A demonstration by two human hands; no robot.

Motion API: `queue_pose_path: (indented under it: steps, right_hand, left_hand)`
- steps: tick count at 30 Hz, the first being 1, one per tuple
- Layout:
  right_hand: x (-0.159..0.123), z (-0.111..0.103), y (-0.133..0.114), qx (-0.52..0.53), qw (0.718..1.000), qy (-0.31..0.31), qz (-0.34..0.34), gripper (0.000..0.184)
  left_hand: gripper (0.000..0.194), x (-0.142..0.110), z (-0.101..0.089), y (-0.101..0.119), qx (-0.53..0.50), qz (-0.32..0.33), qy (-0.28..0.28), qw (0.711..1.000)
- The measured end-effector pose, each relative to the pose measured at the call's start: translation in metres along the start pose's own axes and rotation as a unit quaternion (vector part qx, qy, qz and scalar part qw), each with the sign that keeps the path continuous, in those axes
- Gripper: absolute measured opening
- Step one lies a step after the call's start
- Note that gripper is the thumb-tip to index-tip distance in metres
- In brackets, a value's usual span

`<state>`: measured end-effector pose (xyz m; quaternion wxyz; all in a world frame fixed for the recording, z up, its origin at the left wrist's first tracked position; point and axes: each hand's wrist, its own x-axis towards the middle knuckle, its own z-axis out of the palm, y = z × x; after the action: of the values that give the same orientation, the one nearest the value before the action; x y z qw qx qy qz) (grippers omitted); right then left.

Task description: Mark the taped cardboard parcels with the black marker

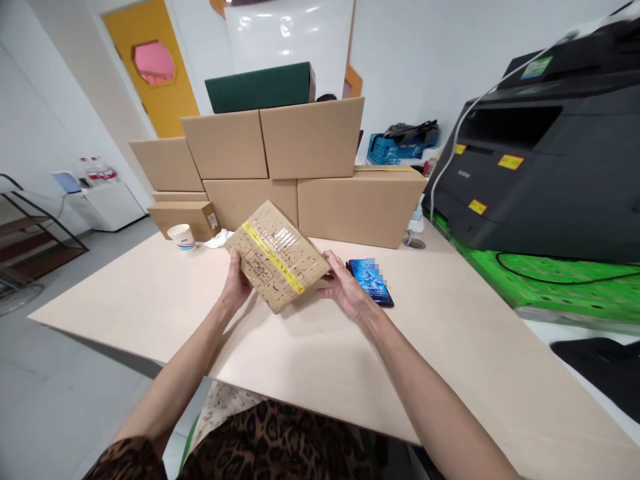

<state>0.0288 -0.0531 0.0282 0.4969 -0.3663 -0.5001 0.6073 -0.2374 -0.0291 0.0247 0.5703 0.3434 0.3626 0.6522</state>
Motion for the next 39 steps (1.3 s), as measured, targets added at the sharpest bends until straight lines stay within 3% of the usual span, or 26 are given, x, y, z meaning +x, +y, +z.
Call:
queue_pose_path:
  steps: [3,8,15,23,26,30,33,39]
  right_hand:
    - [-0.003,0.002,-0.008,0.061,0.996,0.038,0.044,0.044]
    - [-0.005,-0.004,-0.015,0.049,0.995,0.056,0.061,0.051]
    - [-0.009,-0.006,-0.023,-0.009,1.0,0.001,-0.022,0.067]
    - [-0.026,0.008,-0.041,-0.013,0.986,0.045,-0.158,0.063]
    - [-0.026,0.007,-0.041,-0.042,0.98,0.075,-0.177,0.061]
    - [-0.016,-0.002,-0.027,-0.112,0.971,0.132,-0.166,0.064]
    - [-0.005,-0.01,-0.015,-0.154,0.964,0.167,-0.14,0.067]
    - [0.001,-0.013,-0.002,-0.12,0.988,0.088,-0.035,0.067]
  left_hand:
    - [0.07,0.002,0.005,0.004,0.022,-0.026,-0.041,0.999]
    - [0.082,0.006,0.012,0.014,0.056,-0.045,-0.083,0.994]
    - [0.085,0.002,0.011,0.015,0.099,-0.023,-0.159,0.982]
    - [0.08,-0.014,0.01,0.031,0.195,0.075,-0.198,0.958]
    - [0.079,-0.012,0.01,0.034,0.243,0.092,-0.179,0.949]
    - [0.072,-0.002,0.014,0.026,0.275,0.122,-0.125,0.945]
    - [0.066,0.002,0.018,0.014,0.279,0.141,-0.151,0.938]
    - [0.077,-0.006,0.013,-0.006,0.235,0.082,-0.224,0.942]
